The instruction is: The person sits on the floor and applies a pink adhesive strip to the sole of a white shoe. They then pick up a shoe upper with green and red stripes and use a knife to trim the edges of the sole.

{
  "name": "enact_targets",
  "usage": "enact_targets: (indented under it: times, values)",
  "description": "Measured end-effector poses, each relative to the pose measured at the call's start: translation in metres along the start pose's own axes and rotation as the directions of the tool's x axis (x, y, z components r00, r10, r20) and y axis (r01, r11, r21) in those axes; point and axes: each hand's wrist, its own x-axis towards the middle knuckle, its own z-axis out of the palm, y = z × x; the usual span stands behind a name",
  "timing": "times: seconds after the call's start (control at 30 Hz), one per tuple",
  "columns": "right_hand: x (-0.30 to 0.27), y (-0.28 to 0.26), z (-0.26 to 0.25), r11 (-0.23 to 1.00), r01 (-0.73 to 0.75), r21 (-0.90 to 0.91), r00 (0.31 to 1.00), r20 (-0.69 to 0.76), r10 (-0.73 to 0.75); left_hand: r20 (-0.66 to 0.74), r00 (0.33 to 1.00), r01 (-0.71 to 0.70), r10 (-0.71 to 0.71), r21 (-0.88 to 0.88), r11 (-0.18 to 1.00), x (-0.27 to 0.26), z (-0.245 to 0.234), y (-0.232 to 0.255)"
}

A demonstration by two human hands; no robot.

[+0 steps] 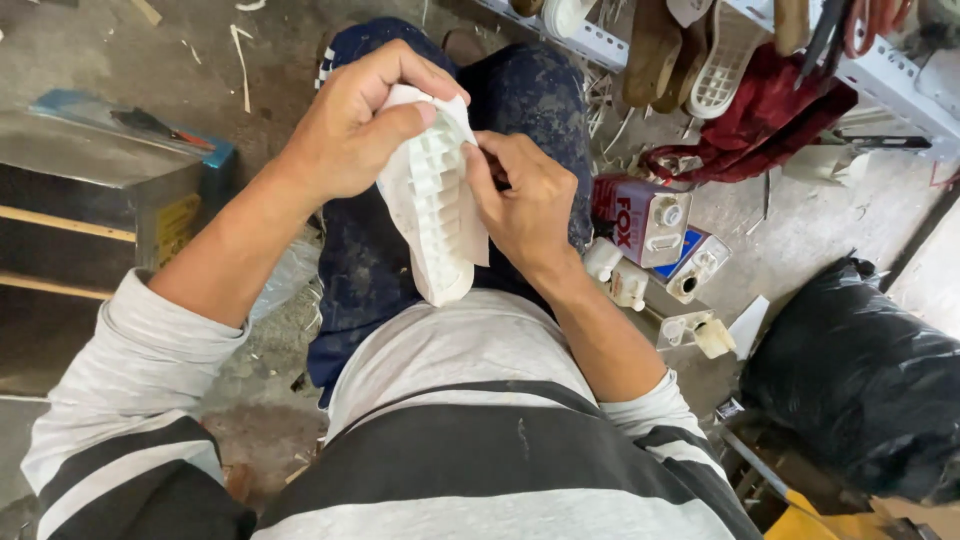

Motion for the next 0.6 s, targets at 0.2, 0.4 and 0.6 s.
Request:
enact_targets:
  times: [0.2,0.4,0.6]
  values:
    - [0.048,-0.041,-0.081,0.981,0.179,-0.073,0.984,0.017,-0.178,-0.131,0.976,0.071,-0.176,-0.57,0.818,0.025,0.017,0.053]
    - [-0.016,-0.035,-0.099,0.976,-0.176,0.126,0.977,0.145,0.157,0.021,0.939,0.302,-0.345,-0.534,0.79,-0.001,0.059,0.063]
    - [-0.046,-0.024,-0.101,0.876,-0.384,0.292,0.916,0.243,0.32,0.07,0.89,0.416,-0.45,-0.527,0.741,-0.007,0.068,0.082]
